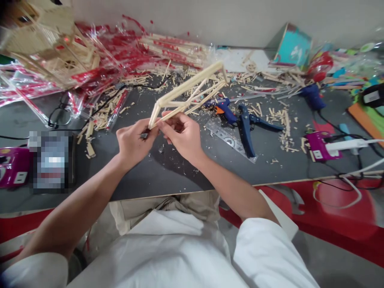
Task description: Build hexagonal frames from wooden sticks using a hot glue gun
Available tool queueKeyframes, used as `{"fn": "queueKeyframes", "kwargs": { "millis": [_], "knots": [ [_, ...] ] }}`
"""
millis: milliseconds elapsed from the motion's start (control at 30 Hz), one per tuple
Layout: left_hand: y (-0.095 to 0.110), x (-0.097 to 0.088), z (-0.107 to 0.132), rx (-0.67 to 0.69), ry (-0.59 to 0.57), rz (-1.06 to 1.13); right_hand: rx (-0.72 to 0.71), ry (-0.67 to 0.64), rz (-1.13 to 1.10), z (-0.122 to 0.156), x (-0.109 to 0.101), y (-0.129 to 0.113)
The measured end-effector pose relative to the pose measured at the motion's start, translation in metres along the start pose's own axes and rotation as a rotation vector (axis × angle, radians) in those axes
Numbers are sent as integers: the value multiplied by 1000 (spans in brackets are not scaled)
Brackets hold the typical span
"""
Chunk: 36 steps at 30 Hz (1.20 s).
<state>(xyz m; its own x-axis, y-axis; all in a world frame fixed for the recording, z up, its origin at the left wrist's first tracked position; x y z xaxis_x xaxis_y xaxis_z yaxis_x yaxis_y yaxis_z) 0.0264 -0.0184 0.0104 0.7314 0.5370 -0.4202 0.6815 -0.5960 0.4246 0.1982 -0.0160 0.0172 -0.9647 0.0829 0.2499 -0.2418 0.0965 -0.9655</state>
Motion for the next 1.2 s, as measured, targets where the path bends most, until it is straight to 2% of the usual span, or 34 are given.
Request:
{"fn": "queueKeyframes", "kwargs": {
  "millis": [100, 333, 500, 667, 833, 967, 1067, 1200],
  "knots": [
    [-5, 2, 2, 87, 1, 22, 15, -3, 22, -1, -3, 4],
    [-4, 5, 2, 116, 2, 24, 48, 20, 31, -3, -3, 2],
    [-6, 7, 2, 2, -46, 10, 97, 66, 52, -6, -2, 2],
    [-4, 4, -2, -153, -73, 5, 152, 24, 27, -6, -1, 1],
    [-3, 0, -6, -386, -105, 195, -7, -7, 122, 2, -6, -5],
    [-10, 0, -10, -535, -68, 353, -127, -9, 248, 1, -14, -11],
    [-17, 0, -13, -639, -40, 486, -249, 38, 322, -6, -22, -20],
    [-25, -1, -17, -755, -73, 599, -513, 162, 479, -20, -37, -30]
  ]
}}
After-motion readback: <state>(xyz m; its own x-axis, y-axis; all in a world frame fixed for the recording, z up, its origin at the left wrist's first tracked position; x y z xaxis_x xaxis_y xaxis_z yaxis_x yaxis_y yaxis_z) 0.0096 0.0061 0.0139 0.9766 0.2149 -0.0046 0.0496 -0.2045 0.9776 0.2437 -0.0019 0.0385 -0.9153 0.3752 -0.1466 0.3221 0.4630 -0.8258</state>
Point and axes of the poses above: each hand's wrist, its own z-axis away from the middle knuckle, its own x-axis out of the palm, y = z × x, the point moved 1 cm from there along -z, towards the middle knuckle, and after that the axes turned 9 degrees about y, right-handed, at the moved point
